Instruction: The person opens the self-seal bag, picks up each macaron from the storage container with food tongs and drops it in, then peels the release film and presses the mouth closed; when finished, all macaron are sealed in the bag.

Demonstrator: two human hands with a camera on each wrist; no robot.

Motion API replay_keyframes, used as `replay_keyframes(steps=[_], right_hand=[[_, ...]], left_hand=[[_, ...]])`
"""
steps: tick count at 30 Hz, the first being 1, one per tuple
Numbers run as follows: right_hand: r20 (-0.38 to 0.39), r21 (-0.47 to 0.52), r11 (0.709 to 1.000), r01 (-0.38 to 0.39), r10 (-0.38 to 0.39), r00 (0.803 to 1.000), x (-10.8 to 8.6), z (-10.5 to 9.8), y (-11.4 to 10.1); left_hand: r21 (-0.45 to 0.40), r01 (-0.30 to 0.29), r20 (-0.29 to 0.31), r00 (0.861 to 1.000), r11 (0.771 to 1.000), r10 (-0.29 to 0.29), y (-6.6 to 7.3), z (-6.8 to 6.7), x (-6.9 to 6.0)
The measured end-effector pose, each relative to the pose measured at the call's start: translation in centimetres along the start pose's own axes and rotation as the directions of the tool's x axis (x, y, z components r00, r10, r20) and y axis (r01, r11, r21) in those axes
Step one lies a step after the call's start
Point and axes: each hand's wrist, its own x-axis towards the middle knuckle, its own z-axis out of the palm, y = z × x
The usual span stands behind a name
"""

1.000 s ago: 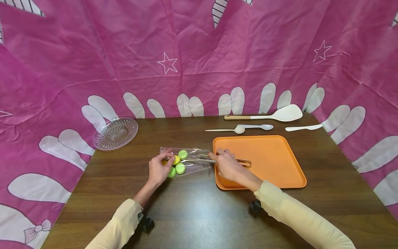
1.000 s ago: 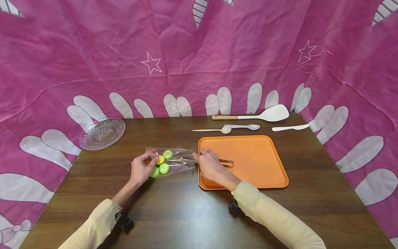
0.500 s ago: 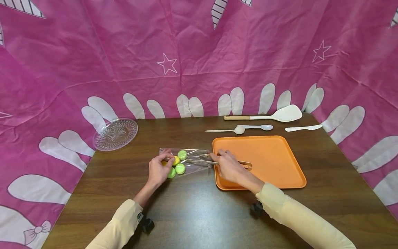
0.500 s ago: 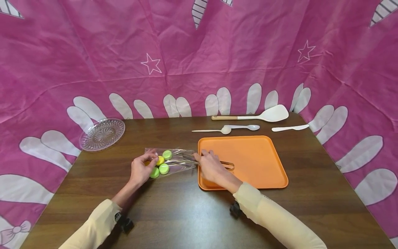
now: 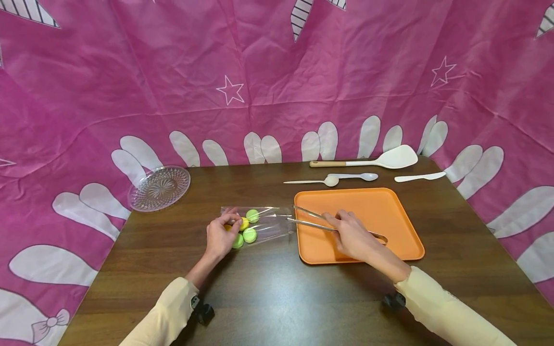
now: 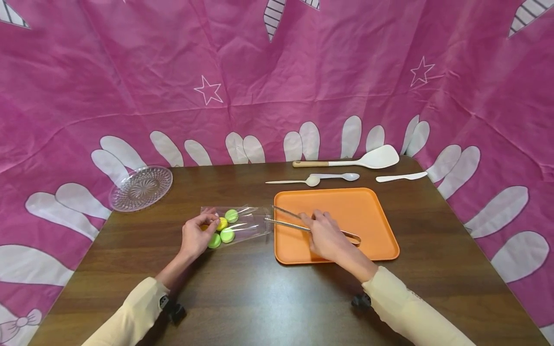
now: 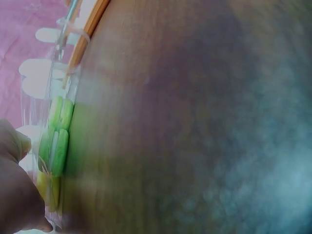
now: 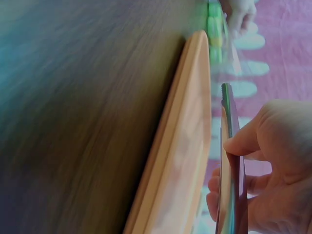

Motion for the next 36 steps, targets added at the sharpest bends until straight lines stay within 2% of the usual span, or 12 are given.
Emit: replay_keyframes(steps=[6, 11, 19, 28, 36], right_hand=[[-0.062, -0.005, 0.996, -0.084, 0.084, 0.995, -3.4, -2.3, 2.9], [-0.119, -0.010, 0.991, -0.136, 0.134, 0.984, -5.9, -3.4, 5.3], [-0.124, -0.007, 0.971, -0.238, 0.235, 0.964, -8.1, -4.1, 7.9], [-0.193, -0.016, 0.946, -0.323, 0.314, 0.930, -10.3, -5.0, 9.6], [-0.185, -0.012, 0.896, -0.445, 0.435, 0.881, -12.9, -5.9, 11.0]], left_hand=[[0.017, 0.022, 0.002, 1.000, 1.000, -0.022, 0.1, 0.0, 0.2], [0.021, 0.036, 0.001, 0.999, 0.999, -0.036, 0.0, -0.2, 0.2], [0.027, 0.035, 0.005, 0.999, 0.999, -0.035, -0.2, -0.5, 0.0], [0.015, 0.002, -0.002, 1.000, 1.000, -0.002, -0.2, -0.2, 0.2], [0.000, -0.001, 0.003, 1.000, 1.000, 0.001, 0.0, -0.1, 0.3]])
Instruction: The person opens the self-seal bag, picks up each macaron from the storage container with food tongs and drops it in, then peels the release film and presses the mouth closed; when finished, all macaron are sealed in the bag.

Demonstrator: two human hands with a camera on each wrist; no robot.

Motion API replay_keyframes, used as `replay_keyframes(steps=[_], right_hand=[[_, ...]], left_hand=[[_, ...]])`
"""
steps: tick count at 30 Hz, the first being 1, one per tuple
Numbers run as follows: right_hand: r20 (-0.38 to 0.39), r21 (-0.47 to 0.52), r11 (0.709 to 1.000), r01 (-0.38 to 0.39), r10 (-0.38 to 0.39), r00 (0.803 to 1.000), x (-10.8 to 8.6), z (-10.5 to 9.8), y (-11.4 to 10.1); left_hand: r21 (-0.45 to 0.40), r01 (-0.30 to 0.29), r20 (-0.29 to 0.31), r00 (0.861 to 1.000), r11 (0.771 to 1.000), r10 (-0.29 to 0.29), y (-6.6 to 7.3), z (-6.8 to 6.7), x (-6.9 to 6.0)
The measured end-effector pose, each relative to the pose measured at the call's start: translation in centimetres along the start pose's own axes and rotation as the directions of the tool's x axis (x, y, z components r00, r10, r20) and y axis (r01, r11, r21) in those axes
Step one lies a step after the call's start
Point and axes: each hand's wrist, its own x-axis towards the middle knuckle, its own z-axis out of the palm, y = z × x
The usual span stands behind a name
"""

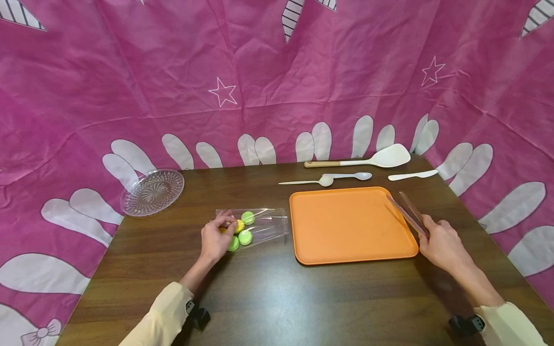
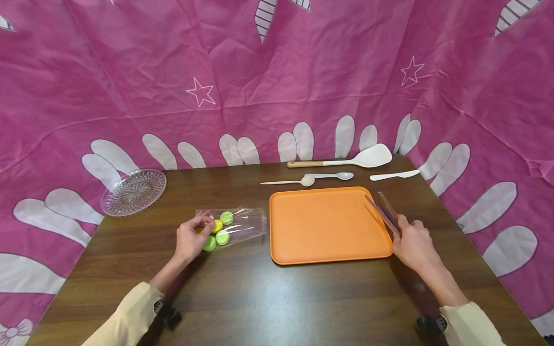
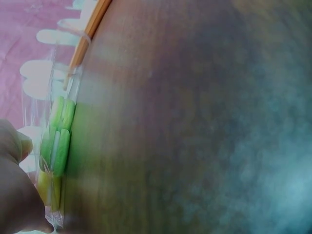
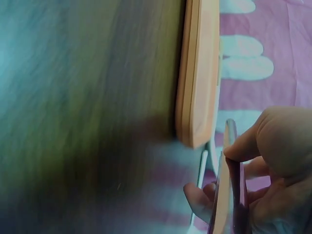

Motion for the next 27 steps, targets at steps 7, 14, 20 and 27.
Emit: replay_keyframes(steps=[7, 14, 20, 27], right_hand=[[0.070, -0.044, 0.994, -0.098, 0.101, 0.992, -0.8, -0.8, 2.0], [0.068, -0.098, 0.989, -0.110, 0.117, 0.991, -0.8, -0.9, 3.2], [0.097, -0.115, 0.989, -0.093, 0.104, 0.990, -0.4, -1.0, 3.8], [0.183, -0.152, 0.987, -0.051, 0.079, 0.980, -0.3, -1.0, 4.4]], left_hand=[[0.005, 0.011, 0.006, 1.000, 1.000, -0.011, 0.0, -0.1, 0.0], [0.009, 0.013, 0.009, 1.000, 1.000, -0.013, -0.1, 0.0, 0.0], [0.014, 0.021, 0.008, 1.000, 1.000, -0.021, 0.0, 0.0, 0.0], [0.010, -0.001, 0.001, 1.000, 1.000, 0.001, -0.2, 0.1, 0.0]])
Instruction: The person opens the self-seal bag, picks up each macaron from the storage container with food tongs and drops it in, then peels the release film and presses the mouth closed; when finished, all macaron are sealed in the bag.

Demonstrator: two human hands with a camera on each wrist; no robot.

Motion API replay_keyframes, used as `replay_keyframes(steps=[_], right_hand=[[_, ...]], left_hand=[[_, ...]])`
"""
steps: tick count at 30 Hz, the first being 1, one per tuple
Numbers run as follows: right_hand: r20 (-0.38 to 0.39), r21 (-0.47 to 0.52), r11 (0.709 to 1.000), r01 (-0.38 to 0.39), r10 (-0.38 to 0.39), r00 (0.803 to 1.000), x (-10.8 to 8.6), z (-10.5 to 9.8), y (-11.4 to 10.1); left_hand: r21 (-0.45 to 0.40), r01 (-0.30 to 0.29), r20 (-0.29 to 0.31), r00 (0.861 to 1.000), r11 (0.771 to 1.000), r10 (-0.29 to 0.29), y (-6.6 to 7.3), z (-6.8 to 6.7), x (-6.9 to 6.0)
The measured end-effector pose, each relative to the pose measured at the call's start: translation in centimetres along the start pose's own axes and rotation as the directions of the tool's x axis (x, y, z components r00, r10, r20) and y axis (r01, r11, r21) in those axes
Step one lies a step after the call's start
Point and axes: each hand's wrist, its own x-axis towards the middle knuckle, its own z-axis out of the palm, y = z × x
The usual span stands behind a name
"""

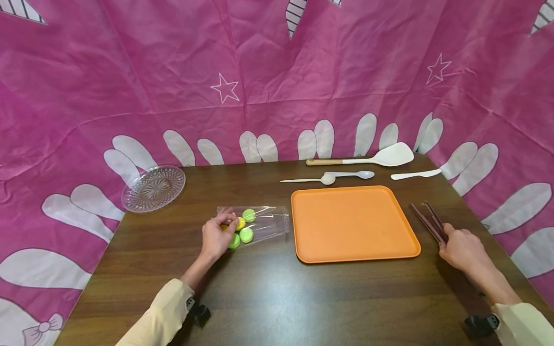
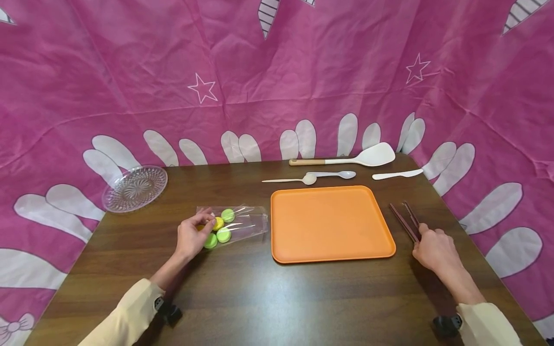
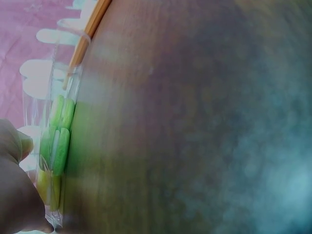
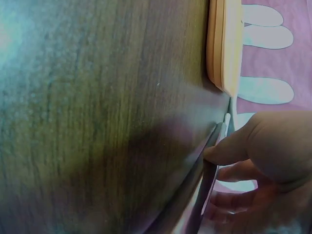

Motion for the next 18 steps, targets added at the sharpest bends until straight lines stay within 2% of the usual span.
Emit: replay_keyframes(steps=[6, 9, 12, 14, 16, 18], right_hand=[[0.050, -0.007, 1.000, -0.004, 0.004, 0.999, 0.1, 0.0, 0.3], [0.063, -0.002, 0.998, -0.058, 0.058, 0.996, -0.1, -0.1, -0.2], [-0.004, 0.003, 0.995, -0.100, 0.100, 0.995, -0.5, -0.1, -1.5], [-0.085, 0.036, 0.995, -0.094, 0.097, 0.992, -0.7, -0.1, -3.2], [-0.183, 0.081, 0.997, -0.014, 0.029, 0.983, -0.6, -0.2, -5.5], [-0.238, 0.160, 0.983, 0.095, -0.055, 0.970, -0.6, -0.4, -8.5]], left_hand=[[0.001, -0.004, 0.010, 1.000, 1.000, 0.004, -0.1, 0.0, -0.1], [0.006, 0.004, 0.017, 1.000, 1.000, -0.004, -0.1, 0.0, -0.1], [0.007, 0.010, 0.024, 1.000, 1.000, -0.011, -0.1, 0.0, -0.2], [0.009, 0.007, 0.027, 1.000, 1.000, -0.007, -0.1, 0.0, -0.1], [0.011, 0.003, 0.027, 1.000, 1.000, -0.003, 0.0, 0.0, -0.1], [0.015, -0.001, 0.024, 1.000, 1.000, 0.001, 0.0, 0.0, 0.1]])
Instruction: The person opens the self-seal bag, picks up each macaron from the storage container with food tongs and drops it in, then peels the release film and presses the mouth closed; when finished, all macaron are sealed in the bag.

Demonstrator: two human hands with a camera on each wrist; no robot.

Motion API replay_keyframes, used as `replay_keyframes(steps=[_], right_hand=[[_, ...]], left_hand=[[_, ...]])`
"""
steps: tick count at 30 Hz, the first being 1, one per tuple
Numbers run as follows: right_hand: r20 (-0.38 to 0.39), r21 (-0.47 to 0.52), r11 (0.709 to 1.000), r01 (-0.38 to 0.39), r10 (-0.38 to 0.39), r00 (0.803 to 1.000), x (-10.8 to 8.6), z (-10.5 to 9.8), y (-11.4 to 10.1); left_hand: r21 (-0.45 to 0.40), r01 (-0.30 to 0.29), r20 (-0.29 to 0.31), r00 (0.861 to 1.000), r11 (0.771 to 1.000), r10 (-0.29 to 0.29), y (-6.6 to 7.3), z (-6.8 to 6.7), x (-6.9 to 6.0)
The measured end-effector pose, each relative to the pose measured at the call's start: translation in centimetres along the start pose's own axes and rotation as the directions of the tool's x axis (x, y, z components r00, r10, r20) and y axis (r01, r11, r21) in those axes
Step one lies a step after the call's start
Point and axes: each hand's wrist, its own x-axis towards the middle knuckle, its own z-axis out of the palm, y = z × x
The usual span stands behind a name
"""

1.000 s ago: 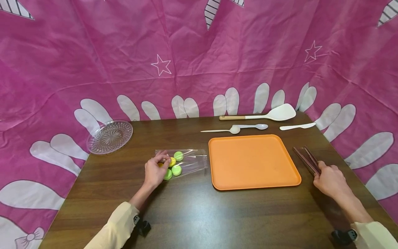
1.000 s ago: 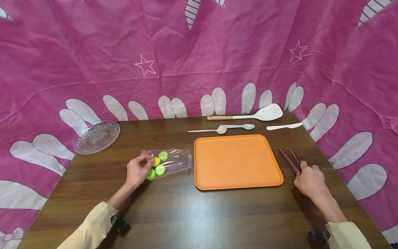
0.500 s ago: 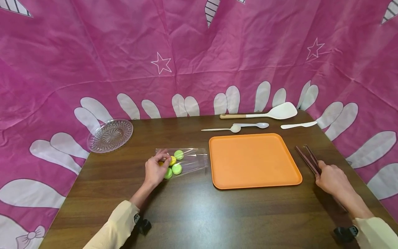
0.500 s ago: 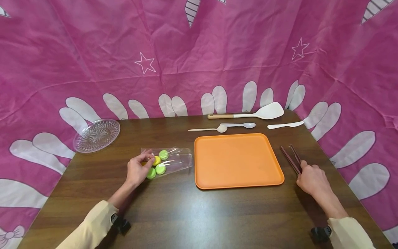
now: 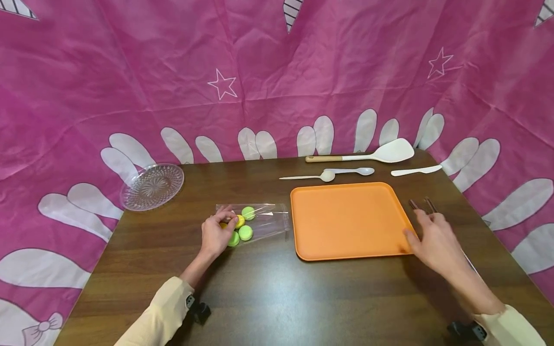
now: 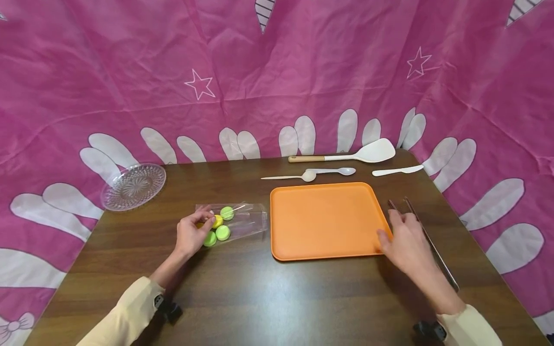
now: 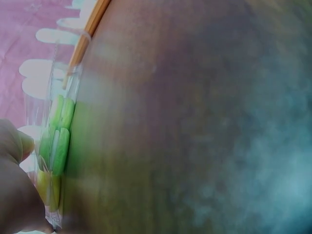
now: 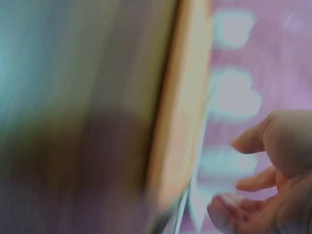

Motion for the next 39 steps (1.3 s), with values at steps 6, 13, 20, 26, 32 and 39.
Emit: replay_keyframes(steps=[6, 13, 20, 26, 32, 39], right_hand=[[0.207, 0.455, 0.887, 0.076, -0.189, 0.960, -0.4, 2.4, -9.9], [0.598, 0.775, 0.404, -0.486, -0.223, 0.769, -1.3, 6.8, -18.6], [0.671, 0.740, 0.019, -0.672, -0.081, 0.737, -0.8, 11.3, -24.0], [0.637, 0.770, -0.149, -0.621, 0.126, 0.760, 0.8, 13.6, -26.3], [0.642, 0.763, -0.274, -0.586, 0.211, 0.737, 2.1, 14.7, -27.4], [0.630, 0.776, -0.283, -0.564, 0.295, 0.718, 2.9, 16.3, -27.7]], left_hand=[[0.020, -0.009, 0.001, 1.000, 1.000, 0.009, -0.1, 0.0, 0.1], [0.038, 0.001, 0.016, 1.000, 0.999, -0.002, -0.2, 0.0, 0.2], [0.034, 0.007, 0.023, 1.000, 0.999, -0.008, 0.0, 0.1, 0.1], [0.034, 0.017, 0.017, 1.000, 0.999, -0.018, 0.1, 0.1, 0.0], [0.032, 0.021, 0.016, 1.000, 0.999, -0.022, 0.3, 0.0, -0.1], [0.034, 0.039, 0.025, 0.999, 0.999, -0.040, 0.3, -0.1, -0.1]])
